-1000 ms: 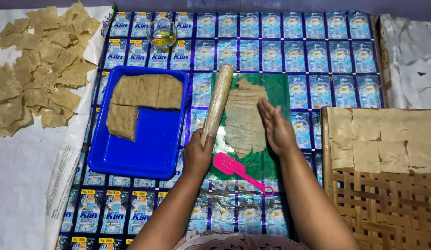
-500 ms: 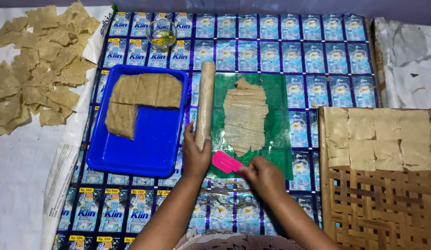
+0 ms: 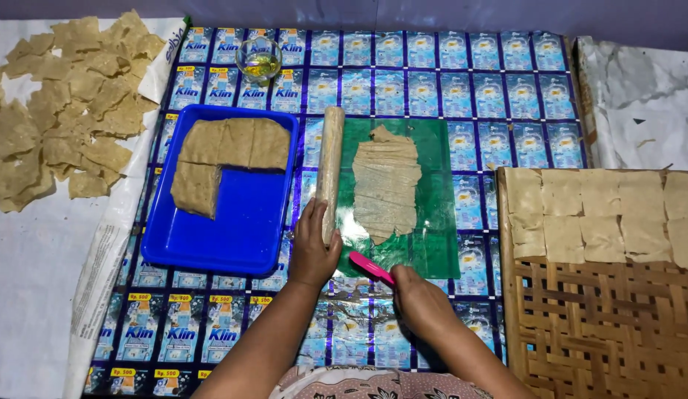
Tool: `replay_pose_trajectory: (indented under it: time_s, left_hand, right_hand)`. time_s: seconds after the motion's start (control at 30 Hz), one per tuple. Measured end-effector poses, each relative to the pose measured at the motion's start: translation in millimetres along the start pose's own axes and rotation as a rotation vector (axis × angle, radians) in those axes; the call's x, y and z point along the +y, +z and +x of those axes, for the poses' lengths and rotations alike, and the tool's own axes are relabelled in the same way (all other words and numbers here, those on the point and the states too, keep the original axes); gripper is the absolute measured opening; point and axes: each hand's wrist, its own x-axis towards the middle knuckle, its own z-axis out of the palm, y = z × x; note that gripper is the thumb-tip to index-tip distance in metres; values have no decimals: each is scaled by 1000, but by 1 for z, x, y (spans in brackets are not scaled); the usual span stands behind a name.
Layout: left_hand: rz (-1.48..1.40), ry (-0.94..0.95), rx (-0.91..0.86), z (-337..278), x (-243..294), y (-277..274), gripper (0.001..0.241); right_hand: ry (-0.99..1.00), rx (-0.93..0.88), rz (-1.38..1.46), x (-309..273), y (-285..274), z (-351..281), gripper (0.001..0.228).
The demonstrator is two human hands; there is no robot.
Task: Rolling out dough using a rolling pin and cutting it into squares with a plastic scraper.
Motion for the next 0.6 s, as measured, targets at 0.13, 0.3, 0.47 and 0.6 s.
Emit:
replay_pose_trajectory:
  time_s: [0.13,0.3,0.47,0.6]
  left_hand:
    - [22,-45,-25,-1,1,0,66]
    - [22,9,0,-3,-9,6,60]
    - [23,38,39,-3,-10,8,60]
    - [18,48,55,-4,-13,10,59]
  right_hand:
    - [89,98,-8,15,-20,-9,11]
    - [135,298,-157,83,-31,-11,14]
    - [329,332,103,94,-29,-5,24]
    - [421,324,254,93,-11,4,24]
